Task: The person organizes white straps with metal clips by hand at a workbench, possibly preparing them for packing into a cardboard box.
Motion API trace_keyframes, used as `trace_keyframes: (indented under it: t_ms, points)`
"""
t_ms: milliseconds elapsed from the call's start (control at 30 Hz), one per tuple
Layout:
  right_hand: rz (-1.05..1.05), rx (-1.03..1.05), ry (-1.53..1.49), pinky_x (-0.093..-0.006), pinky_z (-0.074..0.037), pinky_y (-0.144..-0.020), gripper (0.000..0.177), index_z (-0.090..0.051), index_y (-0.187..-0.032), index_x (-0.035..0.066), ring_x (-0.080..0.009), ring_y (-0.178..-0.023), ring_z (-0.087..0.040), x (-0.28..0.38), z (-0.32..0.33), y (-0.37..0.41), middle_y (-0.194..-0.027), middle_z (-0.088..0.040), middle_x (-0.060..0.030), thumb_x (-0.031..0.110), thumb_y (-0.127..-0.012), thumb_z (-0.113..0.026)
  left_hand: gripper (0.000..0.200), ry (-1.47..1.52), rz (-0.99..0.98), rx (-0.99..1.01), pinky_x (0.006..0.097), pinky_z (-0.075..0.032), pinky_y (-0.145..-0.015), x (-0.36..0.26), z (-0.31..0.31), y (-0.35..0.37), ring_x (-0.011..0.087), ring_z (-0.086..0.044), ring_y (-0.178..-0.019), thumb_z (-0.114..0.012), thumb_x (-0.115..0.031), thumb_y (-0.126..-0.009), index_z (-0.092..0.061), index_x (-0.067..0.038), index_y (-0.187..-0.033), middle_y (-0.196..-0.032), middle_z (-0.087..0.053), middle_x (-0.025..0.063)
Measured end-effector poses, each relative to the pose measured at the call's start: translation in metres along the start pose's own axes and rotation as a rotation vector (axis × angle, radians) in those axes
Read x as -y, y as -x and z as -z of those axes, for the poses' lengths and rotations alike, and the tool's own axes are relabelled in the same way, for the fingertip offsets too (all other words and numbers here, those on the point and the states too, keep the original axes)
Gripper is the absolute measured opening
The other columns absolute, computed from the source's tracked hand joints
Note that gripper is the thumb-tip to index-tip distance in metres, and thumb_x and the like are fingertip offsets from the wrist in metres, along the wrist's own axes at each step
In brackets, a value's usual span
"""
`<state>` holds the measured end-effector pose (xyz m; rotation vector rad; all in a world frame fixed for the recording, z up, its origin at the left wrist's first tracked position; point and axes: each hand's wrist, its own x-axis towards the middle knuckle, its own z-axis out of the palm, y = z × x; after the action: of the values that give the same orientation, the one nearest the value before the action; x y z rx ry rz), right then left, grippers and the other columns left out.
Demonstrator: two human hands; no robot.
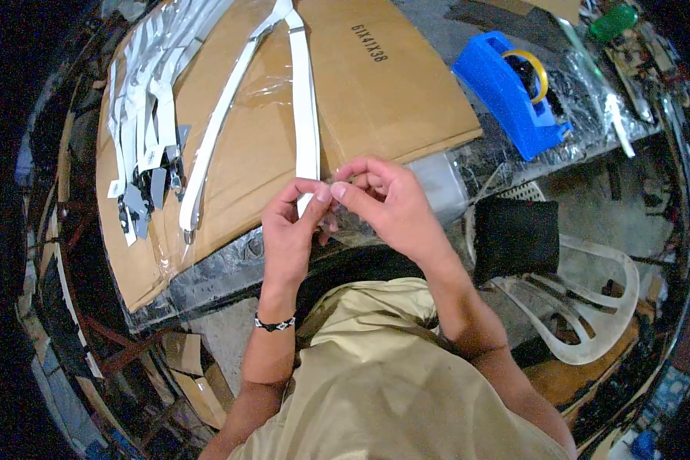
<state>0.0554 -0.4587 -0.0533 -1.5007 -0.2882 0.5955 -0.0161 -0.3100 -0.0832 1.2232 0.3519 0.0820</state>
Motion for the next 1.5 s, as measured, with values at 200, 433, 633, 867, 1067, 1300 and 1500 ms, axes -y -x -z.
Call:
trace_keyframes:
  t_ms: [200,433,633,867,1067,1300,1500]
  points:
    - [-0.043,0.035,0.075,-0.0210,-0.042,-0.060,0.018,-0.066,-0.087,0.001,-0.0034,-0.068,-0.053,-0.001,0.002,0.008,-0.073,-0.060,0.0036,0.017,-0.095,-0.067,0.017,-0.015,-0.005,0.030,0.0195,-0.043,-0.050,-0.004,0.004,0.000,0.0050,-0.059,-0.063,-0.068,-0.017,-0.096,-0.064,-0.002,-0.104,-0.077,-0.063,-0.0013]
    - [0.009,-0.077,0.229,-0.0215,-0.040,-0.057,0.016,-0.067,-0.088,0.001,-0.0030,-0.064,-0.050,0.003,0.004,0.023,-0.071,-0.060,0.0024,0.016,-0.094,-0.067,0.026,-0.017,-0.039,-0.063,0.0208,-0.040,-0.056,-0.025,0.003,0.004,0.0069,-0.054,-0.070,-0.050,-0.012,-0.100,-0.052,-0.005,-0.125,-0.089,-0.061,0.0042]
    - [0.034,-0.091,0.261,-0.0215,-0.039,-0.056,0.013,-0.067,-0.090,0.001,-0.0026,-0.064,-0.050,0.007,0.007,0.036,-0.070,-0.060,0.0025,0.013,-0.093,-0.069,0.030,-0.221,-0.220,-0.178,0.0263,-0.048,-0.064,-0.052,0.011,0.006,0.0137,-0.059,-0.076,-0.043,-0.007,-0.094,-0.053,-0.001,-0.121,-0.095,-0.061,0.0086]
    - [0.078,-0.081,0.279,-0.0210,-0.037,-0.053,0.011,-0.068,-0.091,0.001,-0.0010,-0.061,-0.047,0.002,0.004,0.041,-0.070,-0.059,0.0036,0.012,-0.092,-0.070,0.050,0.100,-0.170,0.189,0.0437,-0.056,-0.091,-0.084,0.016,0.003,0.0283,-0.066,-0.106,-0.052,0.000,-0.090,-0.045,0.004,-0.140,-0.119,-0.061,0.0203]
    - [0.079,-0.071,0.308,-0.0214,-0.037,-0.053,0.011,-0.067,-0.091,0.002,-0.0018,-0.061,-0.047,0.005,0.001,0.042,-0.070,-0.059,0.0028,0.012,-0.091,-0.070,0.053,0.157,-0.163,0.249,0.0442,-0.058,-0.090,-0.081,0.015,-0.003,0.0296,-0.067,-0.107,-0.060,0.000,-0.091,-0.043,0.003,-0.141,-0.124,-0.060,0.0218]
    - [0.153,-0.061,0.365,-0.0244,-0.042,-0.056,0.012,-0.068,-0.092,0.000,-0.0066,-0.063,-0.054,0.006,0.000,0.041,-0.075,-0.065,-0.0028,0.012,-0.090,-0.071,0.050,0.170,-0.181,0.224,0.0438,-0.057,-0.091,-0.058,0.006,-0.011,0.0294,-0.067,-0.107,-0.063,0.000,-0.090,-0.047,0.003,-0.137,-0.120,-0.062,0.0217]
    - [0.147,-0.035,0.429,-0.0250,-0.044,-0.058,0.012,-0.069,-0.092,0.001,-0.0083,-0.066,-0.057,0.009,-0.001,0.041,-0.079,-0.067,-0.0052,0.011,-0.089,-0.072,0.049,0.178,-0.197,0.253,0.0432,-0.057,-0.092,-0.047,0.007,-0.014,0.0288,-0.067,-0.107,-0.064,0.000,-0.090,-0.047,0.003,-0.136,-0.121,-0.061,0.0207]
